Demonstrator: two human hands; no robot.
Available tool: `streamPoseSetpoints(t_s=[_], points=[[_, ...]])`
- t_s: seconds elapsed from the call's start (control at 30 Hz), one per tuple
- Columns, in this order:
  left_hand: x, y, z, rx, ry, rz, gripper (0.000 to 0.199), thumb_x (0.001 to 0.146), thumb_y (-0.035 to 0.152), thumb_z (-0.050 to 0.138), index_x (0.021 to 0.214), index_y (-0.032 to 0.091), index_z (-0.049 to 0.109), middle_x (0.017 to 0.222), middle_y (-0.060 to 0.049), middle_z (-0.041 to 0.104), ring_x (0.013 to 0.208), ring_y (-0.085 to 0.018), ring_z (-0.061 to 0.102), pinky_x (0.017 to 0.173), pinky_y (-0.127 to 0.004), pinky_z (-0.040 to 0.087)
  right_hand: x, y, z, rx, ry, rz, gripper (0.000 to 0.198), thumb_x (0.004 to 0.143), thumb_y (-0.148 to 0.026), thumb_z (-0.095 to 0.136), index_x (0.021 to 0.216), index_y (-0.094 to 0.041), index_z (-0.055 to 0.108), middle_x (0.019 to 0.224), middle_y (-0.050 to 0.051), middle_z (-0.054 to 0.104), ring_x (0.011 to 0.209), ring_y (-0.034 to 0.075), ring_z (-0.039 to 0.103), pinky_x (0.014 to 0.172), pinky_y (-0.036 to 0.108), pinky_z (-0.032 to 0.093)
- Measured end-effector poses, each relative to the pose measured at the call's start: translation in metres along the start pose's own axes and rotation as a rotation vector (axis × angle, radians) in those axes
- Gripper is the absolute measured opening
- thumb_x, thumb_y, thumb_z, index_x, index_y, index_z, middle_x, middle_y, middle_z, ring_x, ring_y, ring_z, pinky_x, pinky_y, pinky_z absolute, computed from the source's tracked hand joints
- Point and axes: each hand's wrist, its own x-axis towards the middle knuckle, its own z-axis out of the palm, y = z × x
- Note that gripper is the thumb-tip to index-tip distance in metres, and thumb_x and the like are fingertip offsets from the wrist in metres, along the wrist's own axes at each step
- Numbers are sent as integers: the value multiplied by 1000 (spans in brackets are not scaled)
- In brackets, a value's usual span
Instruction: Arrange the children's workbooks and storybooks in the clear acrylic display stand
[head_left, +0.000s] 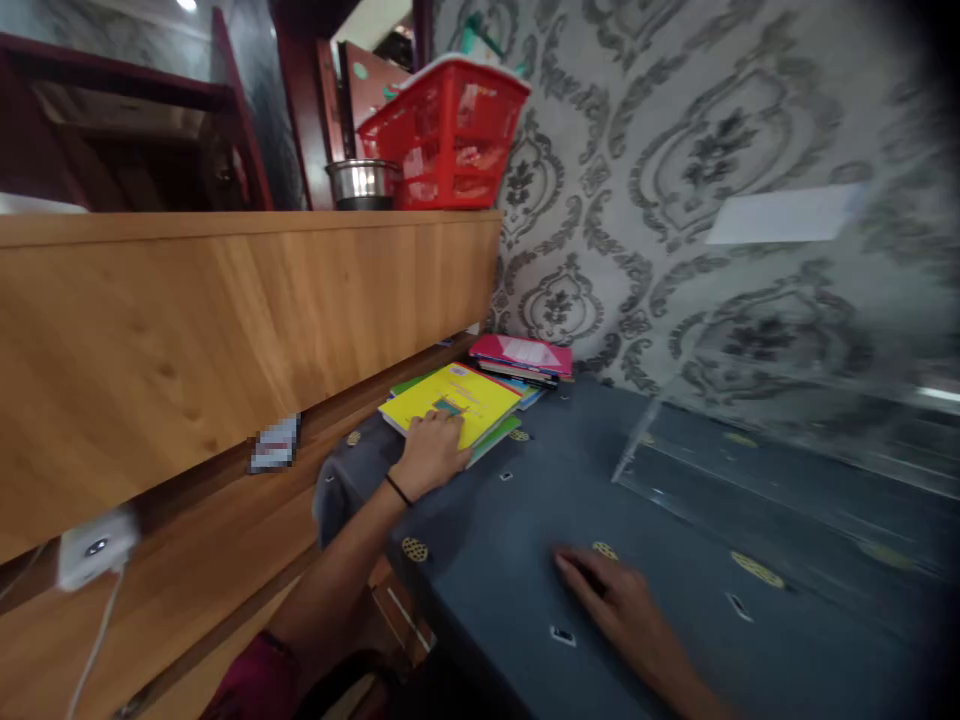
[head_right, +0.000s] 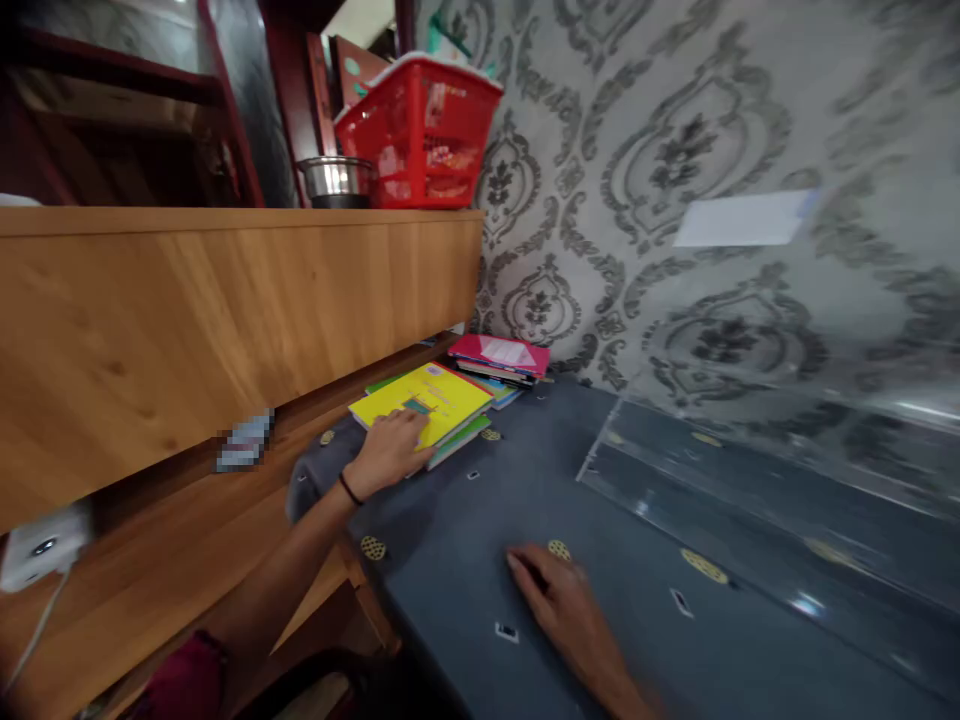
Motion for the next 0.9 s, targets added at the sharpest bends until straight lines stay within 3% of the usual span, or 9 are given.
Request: streamPoseSetpoints(t_s=[0.27,0.4,0.53,0.73,0.83,0.9], points=[[15,5,-17,99,-73,-39,40,104,29,30,104,14,67,105,-16,72,100,-28,69,86,-38,48,-6,1,0,17,-9,15,36,95,-43,43,91,-23,72,90,8,76,84,25,70,80,39,53],[21,-3,-20,127,-49,-67,38,105,25,28,109,15,64,106,-16,72,101,-26,68,83,-34,47,-7,0,-1,59,-8,46,36,95,-44,43,85,-22,70,80,6,73,76,23,67,74,36,52],[11,3,-20,154,-8,-100,38,106,28,26,112,17,61,102,-12,73,98,-25,70,77,-31,46,-3,1,-2,299,-12,150,41,93,-54,48,91,-20,71,78,6,71,71,22,66,66,34,52],[-34,58,-14,187,-116,58,29,101,14,34,111,19,60,98,-11,74,93,-27,72,71,-32,50,8,6,-2,957,106,376,65,81,-70,61,122,-19,63,105,14,73,90,26,72,64,34,57],[-59,91,-2,108,-209,241,30,96,7,38,115,19,60,102,-11,74,93,-26,73,73,-33,53,6,3,-4,1169,134,467,60,86,-69,58,120,-21,63,104,14,75,94,27,73,64,34,59],[-76,111,8,38,-257,385,34,95,6,42,124,18,56,107,-11,73,94,-26,72,74,-35,55,0,2,-7,1189,170,477,52,86,-64,61,115,-21,65,103,12,76,93,27,73,64,35,61]])
